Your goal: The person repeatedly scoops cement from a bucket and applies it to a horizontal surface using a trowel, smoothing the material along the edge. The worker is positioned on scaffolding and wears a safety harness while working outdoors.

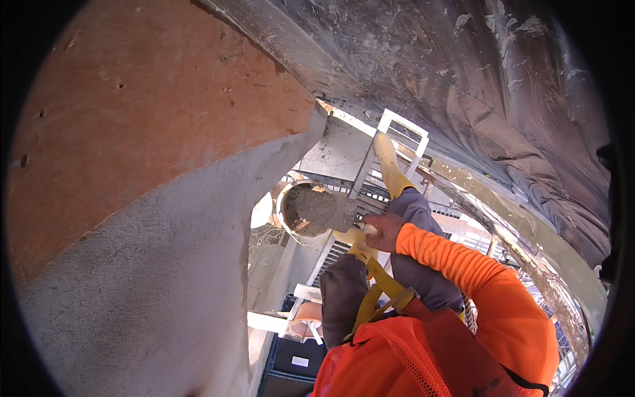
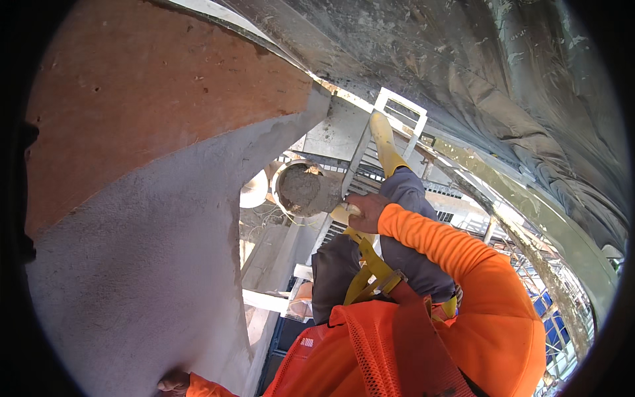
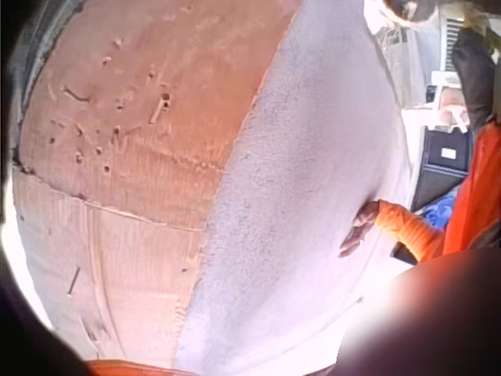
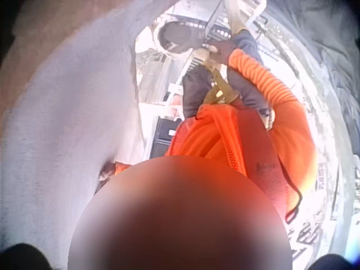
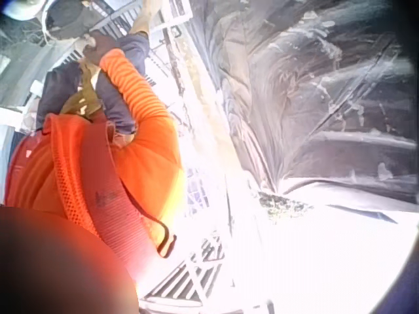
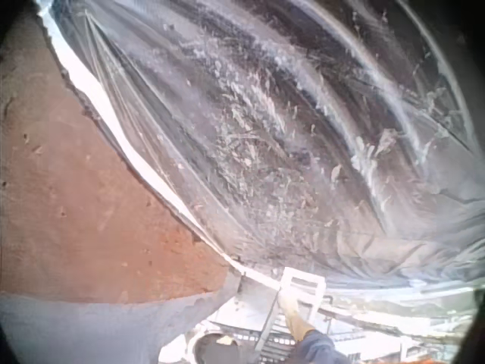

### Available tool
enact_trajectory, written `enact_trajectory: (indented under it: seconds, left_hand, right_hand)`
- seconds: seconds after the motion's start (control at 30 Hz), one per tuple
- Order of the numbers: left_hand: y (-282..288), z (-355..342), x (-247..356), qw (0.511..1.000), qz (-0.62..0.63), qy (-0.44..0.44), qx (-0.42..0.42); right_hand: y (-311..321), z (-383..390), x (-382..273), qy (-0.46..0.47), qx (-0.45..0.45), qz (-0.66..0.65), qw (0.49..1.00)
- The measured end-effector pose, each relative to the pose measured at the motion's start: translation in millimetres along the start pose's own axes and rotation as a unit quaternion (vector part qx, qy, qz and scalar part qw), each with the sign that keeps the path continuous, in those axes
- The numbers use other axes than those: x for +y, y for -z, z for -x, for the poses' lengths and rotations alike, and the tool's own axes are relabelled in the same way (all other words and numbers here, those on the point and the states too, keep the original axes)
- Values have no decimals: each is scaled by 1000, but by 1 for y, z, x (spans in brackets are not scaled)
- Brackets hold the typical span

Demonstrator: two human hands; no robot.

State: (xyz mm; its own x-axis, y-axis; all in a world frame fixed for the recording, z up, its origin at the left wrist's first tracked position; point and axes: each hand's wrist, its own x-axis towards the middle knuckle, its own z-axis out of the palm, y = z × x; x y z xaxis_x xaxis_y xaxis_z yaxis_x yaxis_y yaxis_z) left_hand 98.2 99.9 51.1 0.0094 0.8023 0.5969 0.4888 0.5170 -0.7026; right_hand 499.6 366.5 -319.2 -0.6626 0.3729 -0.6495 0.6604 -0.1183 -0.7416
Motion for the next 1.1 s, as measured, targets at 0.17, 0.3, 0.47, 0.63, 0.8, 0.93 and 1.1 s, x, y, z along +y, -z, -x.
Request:
enact_trajectory:
  seconds: [0.17,0.3,0.47,0.63,0.8,0.93,1.1]
  left_hand:
    - [34,-95,21,999,0,49,22]
    - [46,-217,32,991,57,38,117]
    - [48,-341,25,980,66,81,171]
    - [31,-379,35,975,10,133,175]
    - [19,-371,33,974,-40,164,149]
    - [17,-368,23,976,-46,159,140]
    - [20,-368,26,977,-48,168,123]
  right_hand:
    - [102,82,-77,13,113,-46,992]
    - [175,105,-142,71,185,-39,979]
    - [228,113,-207,175,251,-82,948]
    - [266,116,-246,99,122,-162,974]
    - [288,110,-283,142,146,-149,968]
    - [320,114,-322,199,134,-123,963]
    - [351,116,-378,306,135,-121,935]
